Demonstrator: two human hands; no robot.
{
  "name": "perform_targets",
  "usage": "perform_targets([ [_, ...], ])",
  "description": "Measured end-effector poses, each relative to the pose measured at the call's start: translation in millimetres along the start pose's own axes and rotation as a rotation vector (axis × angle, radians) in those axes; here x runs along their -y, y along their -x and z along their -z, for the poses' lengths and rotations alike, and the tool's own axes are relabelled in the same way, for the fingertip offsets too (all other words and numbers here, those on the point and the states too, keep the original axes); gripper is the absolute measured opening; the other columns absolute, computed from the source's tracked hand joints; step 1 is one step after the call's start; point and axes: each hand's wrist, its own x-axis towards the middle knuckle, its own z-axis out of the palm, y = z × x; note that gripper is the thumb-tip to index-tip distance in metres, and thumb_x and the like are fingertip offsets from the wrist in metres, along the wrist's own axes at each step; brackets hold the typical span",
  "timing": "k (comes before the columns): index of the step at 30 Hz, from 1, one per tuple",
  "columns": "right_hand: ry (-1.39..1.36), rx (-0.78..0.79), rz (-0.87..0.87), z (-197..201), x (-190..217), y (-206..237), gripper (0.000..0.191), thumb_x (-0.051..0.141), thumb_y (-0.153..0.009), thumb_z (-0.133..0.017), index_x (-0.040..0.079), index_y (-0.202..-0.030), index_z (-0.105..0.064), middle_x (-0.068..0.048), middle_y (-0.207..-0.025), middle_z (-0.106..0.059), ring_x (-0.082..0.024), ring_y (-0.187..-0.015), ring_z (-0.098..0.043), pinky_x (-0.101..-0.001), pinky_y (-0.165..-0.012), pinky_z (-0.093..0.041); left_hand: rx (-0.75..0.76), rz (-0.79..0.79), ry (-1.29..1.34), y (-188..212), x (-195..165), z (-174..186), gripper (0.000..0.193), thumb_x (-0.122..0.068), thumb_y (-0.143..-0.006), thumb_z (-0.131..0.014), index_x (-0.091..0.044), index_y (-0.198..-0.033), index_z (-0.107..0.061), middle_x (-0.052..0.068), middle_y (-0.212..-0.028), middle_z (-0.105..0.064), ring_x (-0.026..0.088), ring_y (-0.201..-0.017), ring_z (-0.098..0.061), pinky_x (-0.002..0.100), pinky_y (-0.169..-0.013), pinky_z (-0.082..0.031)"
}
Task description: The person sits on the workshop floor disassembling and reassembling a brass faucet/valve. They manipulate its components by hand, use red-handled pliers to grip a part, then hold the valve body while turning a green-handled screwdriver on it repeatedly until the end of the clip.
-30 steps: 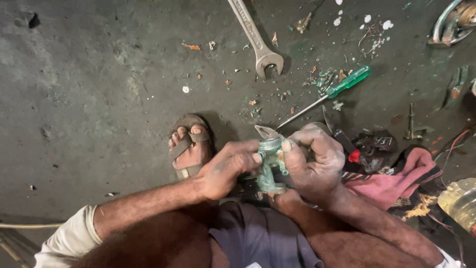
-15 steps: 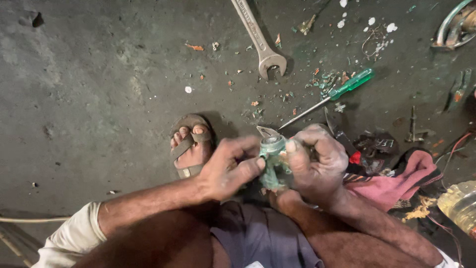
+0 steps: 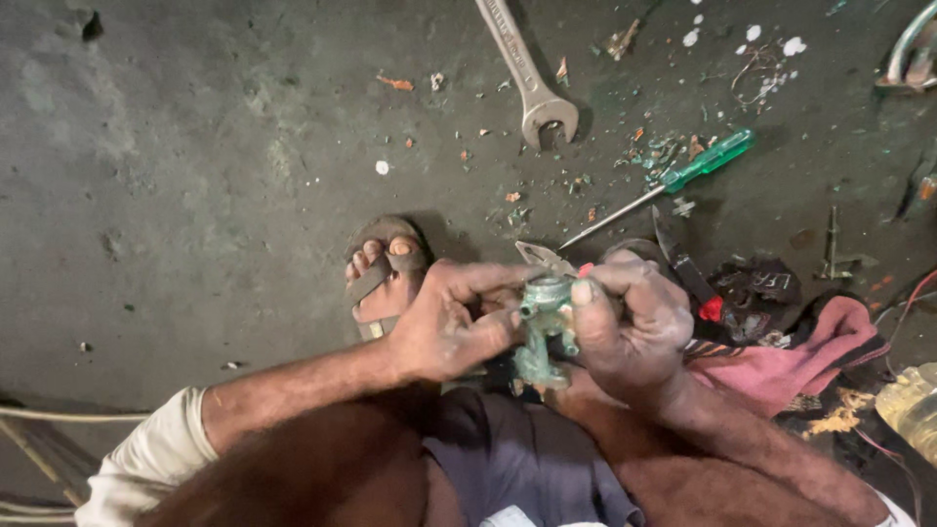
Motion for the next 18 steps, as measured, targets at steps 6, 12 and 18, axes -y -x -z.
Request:
perform_targets([
  [6, -0.013, -0.003, -0.009, 0.7, -3.1, 7.5, 0.004, 0.004, -0.099, -0.065, 0.002, -0.096, -0.063, -0.006, -0.081, -0.060, -0.013, -0.071, -0.054, -0.0301, -0.064, -0.045, -0.023, -0.025, 0.105, -1.9, 12.4, 1.0, 0.049, 0.005, -0.089, -0.045, 0.003, -0.134, -0.066, -0.003, -0.090, -0.068, 0.005, -0.078, -0.068, 0.023, -0.073, -0.059],
  [12, -0.117, 0.000, 0.018, -0.1, -3.4, 6.3, 0.004, 0.005, -0.103, -0.066, 0.004, -0.100, -0.063, -0.004, -0.078, -0.060, -0.013, -0.072, -0.054, -0.0310, -0.071, -0.047, 0.040, -0.084, 0.059, 2.0, 2.4, -0.5, 0.033, 0.001, -0.096, -0.068, 0.003, -0.128, -0.062, -0.002, -0.090, -0.069, 0.003, -0.081, -0.062, 0.022, -0.071, -0.054],
  [18, -0.057, 0.043, 0.044, -0.5, 1.6, 2.0, 0.006, 0.004, -0.098, -0.066, 0.004, -0.093, -0.062, -0.001, -0.077, -0.060, -0.011, -0.069, -0.051, -0.0299, -0.067, -0.043, -0.051, -0.069, -0.173, -1.9, -2.1, -1.7, 0.026, -0.005, -0.088, -0.076, 0.000, -0.112, -0.068, -0.005, -0.071, -0.064, -0.001, -0.062, -0.052, 0.021, -0.052, -0.043],
])
